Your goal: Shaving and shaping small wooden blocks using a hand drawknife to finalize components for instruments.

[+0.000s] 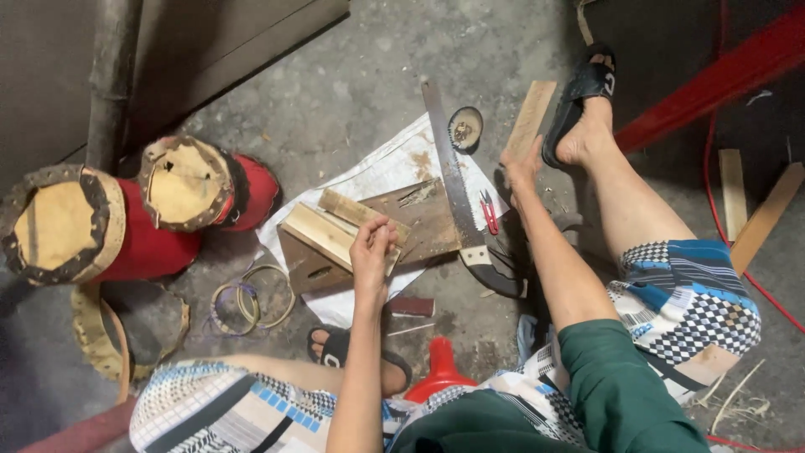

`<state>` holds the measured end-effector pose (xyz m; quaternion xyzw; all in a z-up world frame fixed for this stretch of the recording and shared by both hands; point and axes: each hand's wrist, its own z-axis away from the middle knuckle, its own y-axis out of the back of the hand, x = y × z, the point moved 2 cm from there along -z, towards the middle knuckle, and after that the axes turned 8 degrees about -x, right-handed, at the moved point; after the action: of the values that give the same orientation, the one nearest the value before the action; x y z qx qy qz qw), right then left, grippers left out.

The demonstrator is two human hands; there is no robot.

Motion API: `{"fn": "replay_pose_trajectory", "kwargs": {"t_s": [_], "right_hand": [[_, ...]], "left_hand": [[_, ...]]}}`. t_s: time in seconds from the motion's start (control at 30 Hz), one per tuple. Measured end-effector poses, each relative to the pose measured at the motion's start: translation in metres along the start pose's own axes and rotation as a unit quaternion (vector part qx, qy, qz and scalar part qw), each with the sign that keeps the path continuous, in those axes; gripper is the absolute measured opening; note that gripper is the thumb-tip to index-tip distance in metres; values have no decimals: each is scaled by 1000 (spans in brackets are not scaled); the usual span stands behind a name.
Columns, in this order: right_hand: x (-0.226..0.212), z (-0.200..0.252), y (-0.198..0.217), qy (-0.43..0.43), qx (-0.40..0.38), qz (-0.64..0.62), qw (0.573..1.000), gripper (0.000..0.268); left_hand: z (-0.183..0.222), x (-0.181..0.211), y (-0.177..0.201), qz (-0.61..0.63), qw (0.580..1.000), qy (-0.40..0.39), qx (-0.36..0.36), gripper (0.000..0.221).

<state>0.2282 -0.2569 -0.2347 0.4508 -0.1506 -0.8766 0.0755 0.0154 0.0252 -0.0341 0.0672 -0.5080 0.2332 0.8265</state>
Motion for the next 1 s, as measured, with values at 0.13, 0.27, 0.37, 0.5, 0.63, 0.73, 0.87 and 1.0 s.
{"fn": "replay_pose_trajectory", "kwargs": {"t_s": [0.13,0.27,0.37,0.5,0.63,0.73,0.87,1.0], "right_hand": [[65,-38,-18,-46,92,104,989,86],[38,32,-53,153,235,56,958,65],[-32,128,-74,226,176,-44,957,61],[-66,238,-96,77,58,-225,970,46],[-75,288,-90,-23,-84,-358,930,26],[-129,327,-46,19,-68,-406,911,17],[-196,396,45,168,-33,-500,849,16],[-192,447,120,407,-21,-415,813,33]], "left_hand": [[-6,-5,-1,1,1000,11,-7,26],[-6,-11,-1,-1,1000,4,-24,25],[6,2,-3,-2,1000,-1,-31,25],[9,5,-1,7,999,-14,-28,25],[20,28,0,-19,999,-28,13,12],[50,63,-2,-5,995,-104,-6,17],[108,118,-17,77,969,-177,-155,34],[222,236,-17,36,921,-276,-272,49]]}}
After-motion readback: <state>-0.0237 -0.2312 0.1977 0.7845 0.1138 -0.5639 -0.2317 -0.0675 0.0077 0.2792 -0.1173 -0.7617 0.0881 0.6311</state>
